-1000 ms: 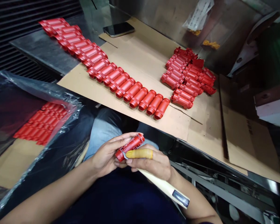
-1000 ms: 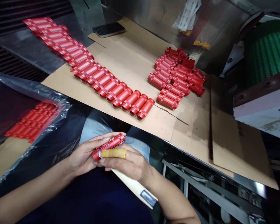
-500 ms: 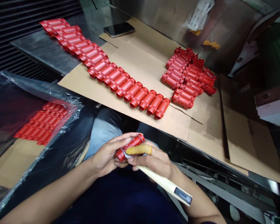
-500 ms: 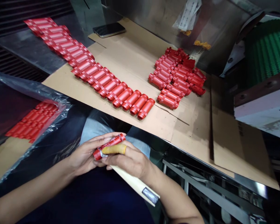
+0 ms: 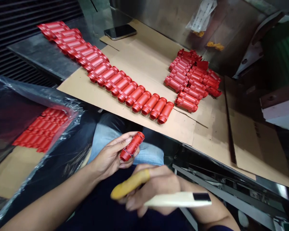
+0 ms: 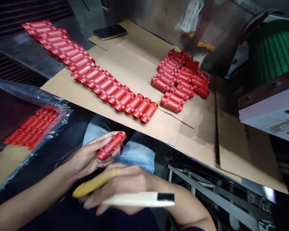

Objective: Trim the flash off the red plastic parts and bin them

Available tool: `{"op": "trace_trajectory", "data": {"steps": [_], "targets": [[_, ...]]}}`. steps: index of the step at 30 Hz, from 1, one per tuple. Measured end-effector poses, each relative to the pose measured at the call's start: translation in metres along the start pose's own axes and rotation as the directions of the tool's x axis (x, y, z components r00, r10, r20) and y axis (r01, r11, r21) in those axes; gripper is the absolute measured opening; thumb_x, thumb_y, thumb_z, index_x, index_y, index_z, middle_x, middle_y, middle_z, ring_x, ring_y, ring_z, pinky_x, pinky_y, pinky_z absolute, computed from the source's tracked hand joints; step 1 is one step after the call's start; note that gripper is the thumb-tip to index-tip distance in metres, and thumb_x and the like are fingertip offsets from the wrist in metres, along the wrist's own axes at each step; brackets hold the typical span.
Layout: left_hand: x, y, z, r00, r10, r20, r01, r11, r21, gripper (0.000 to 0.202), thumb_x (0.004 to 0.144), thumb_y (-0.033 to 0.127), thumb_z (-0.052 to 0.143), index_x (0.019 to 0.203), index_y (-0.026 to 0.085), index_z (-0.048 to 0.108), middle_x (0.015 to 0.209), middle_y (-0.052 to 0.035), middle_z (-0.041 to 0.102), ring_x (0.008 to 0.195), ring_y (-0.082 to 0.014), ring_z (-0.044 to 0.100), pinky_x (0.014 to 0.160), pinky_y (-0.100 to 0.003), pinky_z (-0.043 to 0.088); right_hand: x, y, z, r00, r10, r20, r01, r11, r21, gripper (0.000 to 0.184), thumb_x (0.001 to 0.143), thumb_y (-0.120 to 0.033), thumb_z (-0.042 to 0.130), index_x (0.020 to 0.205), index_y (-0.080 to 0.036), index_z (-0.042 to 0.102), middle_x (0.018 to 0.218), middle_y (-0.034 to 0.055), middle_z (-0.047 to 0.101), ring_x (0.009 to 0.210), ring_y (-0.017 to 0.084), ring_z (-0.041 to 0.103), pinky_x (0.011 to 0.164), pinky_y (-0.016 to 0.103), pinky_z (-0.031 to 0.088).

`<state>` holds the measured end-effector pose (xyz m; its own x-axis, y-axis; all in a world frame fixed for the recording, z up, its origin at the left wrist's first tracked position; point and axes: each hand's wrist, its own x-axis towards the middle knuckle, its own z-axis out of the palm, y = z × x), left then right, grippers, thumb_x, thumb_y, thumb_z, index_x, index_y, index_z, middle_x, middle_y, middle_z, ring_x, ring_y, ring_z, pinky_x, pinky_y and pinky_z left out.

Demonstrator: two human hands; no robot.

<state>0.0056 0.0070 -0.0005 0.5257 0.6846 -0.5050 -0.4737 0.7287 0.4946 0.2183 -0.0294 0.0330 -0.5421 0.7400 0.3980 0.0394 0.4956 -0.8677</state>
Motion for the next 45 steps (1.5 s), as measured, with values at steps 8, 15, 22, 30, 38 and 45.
{"op": "trace_trajectory", "data": {"steps": [8, 15, 22, 30, 38, 45], "targets": [[-0.009, 0.0, -0.009, 0.91, 0.413, -0.032, -0.399, 0.896, 0.193, 0.05, 0.1, 0.027, 0.08, 0.147, 0.022, 0.063, 0.115, -0.0136, 0.081, 0.106, -0.0226, 0.077, 0.094, -0.031, 0.062, -0.01, 0.016, 0.007, 0.875, -0.006, -0.483, -0.073, 0.987, -0.144, 0.027, 0.103, -0.013, 0.073, 0.127, -0.022, 0.078, 0.121, 0.0137, 0.082, 0.108, 0.025, 0.08, 0.09, 0.04, 0.07], [-0.012, -0.005, -0.001, 0.818, 0.572, -0.066, -0.533, 0.796, 0.287, 0.034, 0.091, 0.014, 0.087, 0.12, 0.024, 0.072, 0.117, -0.0084, 0.083, 0.111, -0.0243, 0.079, 0.101, -0.036, 0.064, 0.0, 0.022, 0.017, 0.872, -0.141, -0.47, 0.009, 0.962, -0.271, 0.031, 0.104, -0.016, 0.072, 0.134, -0.021, 0.077, 0.117, 0.0144, 0.083, 0.105, 0.028, 0.079, 0.085, 0.043, 0.071], [-0.016, -0.006, -0.001, 0.821, 0.569, -0.057, -0.532, 0.796, 0.289, 0.035, 0.09, 0.014, 0.088, 0.119, 0.025, 0.073, 0.116, -0.0063, 0.083, 0.107, -0.0222, 0.08, 0.097, -0.032, 0.065, 0.001, 0.025, 0.015, 0.876, -0.17, -0.451, 0.039, 0.957, -0.286, 0.032, 0.104, -0.015, 0.072, 0.135, -0.022, 0.075, 0.119, 0.0139, 0.083, 0.105, 0.028, 0.08, 0.085, 0.043, 0.072], [-0.017, -0.007, -0.003, 0.823, 0.56, -0.092, -0.525, 0.813, 0.25, 0.036, 0.089, 0.013, 0.089, 0.119, 0.025, 0.073, 0.116, -0.0054, 0.082, 0.109, -0.0228, 0.08, 0.099, -0.033, 0.065, 0.0, 0.021, 0.019, 0.872, -0.131, -0.471, 0.002, 0.964, -0.264, 0.033, 0.104, -0.013, 0.071, 0.136, -0.022, 0.075, 0.119, 0.0132, 0.082, 0.107, 0.027, 0.078, 0.086, 0.041, 0.07], [-0.02, -0.01, 0.0, 0.762, 0.636, -0.127, -0.577, 0.754, 0.314, 0.035, 0.085, 0.013, 0.091, 0.113, 0.026, 0.075, 0.114, -0.0053, 0.081, 0.11, -0.0269, 0.08, 0.103, -0.042, 0.065, -0.004, 0.02, 0.026, 0.855, -0.035, -0.517, -0.074, 0.98, -0.187, 0.022, 0.106, -0.017, 0.068, 0.126, -0.022, 0.073, 0.111, 0.0125, 0.081, 0.104, 0.027, 0.078, 0.091, 0.046, 0.067], [-0.015, -0.011, -0.002, 0.785, 0.593, -0.179, -0.536, 0.795, 0.284, 0.036, 0.082, 0.021, 0.096, 0.112, 0.023, 0.076, 0.105, -0.0047, 0.081, 0.095, -0.0198, 0.078, 0.09, -0.029, 0.065, -0.007, 0.03, 0.005, 0.95, -0.153, -0.273, 0.049, 0.933, -0.356, 0.028, 0.106, -0.015, 0.067, 0.134, -0.021, 0.068, 0.115, 0.0131, 0.08, 0.101, 0.025, 0.075, 0.083, 0.039, 0.068]]}}
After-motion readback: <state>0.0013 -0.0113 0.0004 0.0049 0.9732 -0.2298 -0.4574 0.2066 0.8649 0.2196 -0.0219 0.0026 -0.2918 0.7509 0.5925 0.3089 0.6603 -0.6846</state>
